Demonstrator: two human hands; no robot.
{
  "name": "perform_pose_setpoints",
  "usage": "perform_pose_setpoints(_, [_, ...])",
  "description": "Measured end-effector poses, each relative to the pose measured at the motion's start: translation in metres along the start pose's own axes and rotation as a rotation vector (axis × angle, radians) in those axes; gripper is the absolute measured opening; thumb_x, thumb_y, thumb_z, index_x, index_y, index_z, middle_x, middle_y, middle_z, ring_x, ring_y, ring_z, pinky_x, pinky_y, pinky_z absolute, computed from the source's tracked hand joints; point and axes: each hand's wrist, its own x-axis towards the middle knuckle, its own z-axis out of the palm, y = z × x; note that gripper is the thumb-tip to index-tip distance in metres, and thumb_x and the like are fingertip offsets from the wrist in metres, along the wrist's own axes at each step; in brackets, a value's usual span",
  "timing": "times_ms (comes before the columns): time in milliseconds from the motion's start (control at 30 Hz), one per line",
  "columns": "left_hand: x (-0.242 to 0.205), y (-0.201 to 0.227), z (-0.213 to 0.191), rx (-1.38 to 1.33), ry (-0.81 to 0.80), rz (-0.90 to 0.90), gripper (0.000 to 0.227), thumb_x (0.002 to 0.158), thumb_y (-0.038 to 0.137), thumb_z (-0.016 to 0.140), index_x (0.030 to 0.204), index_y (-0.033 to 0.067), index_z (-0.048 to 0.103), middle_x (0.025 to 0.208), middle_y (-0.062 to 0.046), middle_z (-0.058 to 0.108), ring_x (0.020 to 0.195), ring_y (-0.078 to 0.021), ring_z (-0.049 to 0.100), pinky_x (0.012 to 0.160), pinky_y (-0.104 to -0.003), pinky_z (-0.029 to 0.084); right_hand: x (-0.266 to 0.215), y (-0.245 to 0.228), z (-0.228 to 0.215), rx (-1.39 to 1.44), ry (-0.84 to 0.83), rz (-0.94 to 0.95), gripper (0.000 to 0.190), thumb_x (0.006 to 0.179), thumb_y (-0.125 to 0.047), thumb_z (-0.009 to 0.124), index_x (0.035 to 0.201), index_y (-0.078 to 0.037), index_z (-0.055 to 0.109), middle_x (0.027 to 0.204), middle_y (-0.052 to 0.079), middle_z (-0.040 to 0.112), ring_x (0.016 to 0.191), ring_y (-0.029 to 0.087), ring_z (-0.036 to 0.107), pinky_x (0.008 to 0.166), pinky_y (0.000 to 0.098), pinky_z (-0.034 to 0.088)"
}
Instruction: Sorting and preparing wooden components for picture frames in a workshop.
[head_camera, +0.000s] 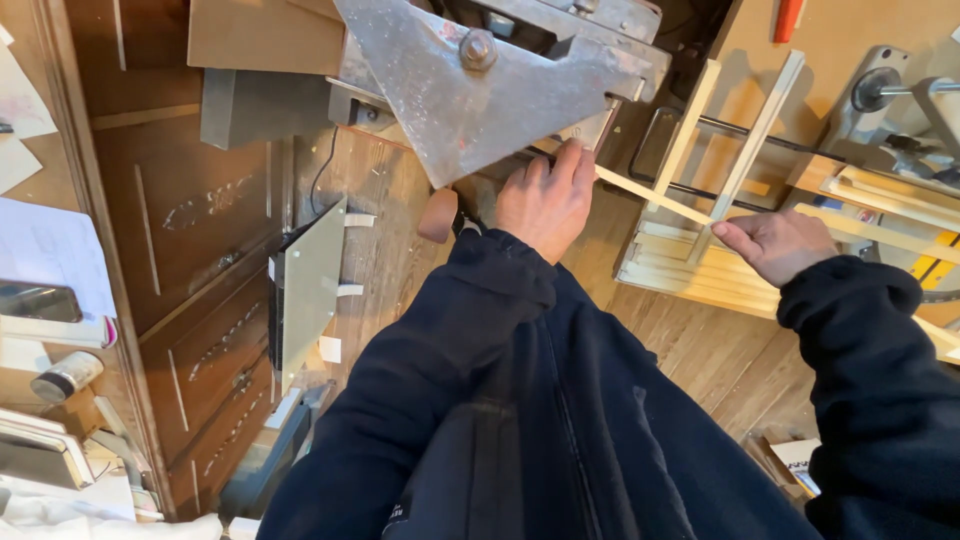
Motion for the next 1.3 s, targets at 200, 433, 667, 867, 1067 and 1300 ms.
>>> perform_pose_setpoints(200, [0.000, -0.020, 0.003, -0.055, -0.040, -0.062, 0.032, 0.097, 0.034, 0.068, 0.114, 0.0070, 0.069, 0.123, -0.008, 0.063, 0.092, -0.0256, 0.064, 0.078, -0.038, 0.057, 0.026, -0.016, -0.003, -0.049, -0.051, -0.054, 0.069, 0.098, -0.075, 0.034, 0.117, -0.028, 0.081, 0.089, 0.017, 0.076, 0.086, 0.039, 0.071, 0.080, 0.0466, 0.056])
perform_pose_setpoints(433, [0.009, -0.045, 0.002, -0.147, -0.014, -0.110, 0.039, 0.096, 0.042, 0.064, 0.116, 0.0093, 0.071, 0.117, -0.012, 0.065, 0.110, -0.0359, 0.062, 0.095, -0.055, 0.045, 0.058, -0.024, -0.003, -0.121, -0.088, -0.116, 0.072, 0.100, -0.073, 0.032, 0.110, -0.022, 0.083, 0.089, 0.015, 0.078, 0.087, 0.037, 0.072, 0.082, 0.0452, 0.057])
perform_pose_setpoints(667, [-0.002, -0.047, 0.033, -0.620, -0.216, -0.243, 0.034, 0.100, 0.032, 0.065, 0.130, 0.0152, 0.071, 0.136, -0.006, 0.066, 0.129, -0.0318, 0.057, 0.111, -0.048, 0.042, 0.075, -0.024, 0.004, -0.182, -0.129, -0.136, 0.077, 0.100, -0.073, 0.029, 0.105, -0.020, 0.084, 0.098, 0.011, 0.080, 0.090, 0.032, 0.074, 0.082, 0.0438, 0.058])
perform_pose_setpoints(867, [-0.012, -0.041, 0.044, -0.430, -0.184, -0.211, 0.051, 0.093, 0.045, 0.069, 0.132, 0.0114, 0.065, 0.137, -0.007, 0.064, 0.129, -0.0340, 0.055, 0.118, -0.052, 0.034, 0.083, -0.029, -0.006, -0.251, -0.218, -0.087, 0.079, 0.100, -0.075, 0.026, 0.108, -0.021, 0.084, 0.095, 0.012, 0.081, 0.093, 0.032, 0.075, 0.084, 0.0442, 0.059])
perform_pose_setpoints(1067, [-0.027, -0.036, 0.074, -0.463, -0.148, -0.203, 0.049, 0.097, 0.043, 0.066, 0.137, 0.0148, 0.064, 0.143, -0.006, 0.062, 0.135, -0.0322, 0.053, 0.119, -0.049, 0.034, 0.092, -0.018, 0.000, -0.177, -0.230, -0.111, 0.086, 0.097, -0.077, 0.024, 0.100, -0.016, 0.085, 0.098, 0.012, 0.080, 0.097, 0.034, 0.073, 0.090, 0.0456, 0.057])
perform_pose_setpoints(1300, [-0.014, -0.037, 0.059, -0.352, -0.189, -0.232, 0.046, 0.092, 0.040, 0.066, 0.133, 0.0192, 0.066, 0.138, -0.004, 0.064, 0.133, -0.0327, 0.053, 0.115, -0.052, 0.034, 0.093, -0.034, -0.005, -0.165, -0.256, -0.091, 0.094, 0.100, -0.076, 0.023, 0.082, -0.009, 0.086, 0.085, 0.014, 0.079, 0.090, 0.031, 0.075, 0.091, 0.0438, 0.057])
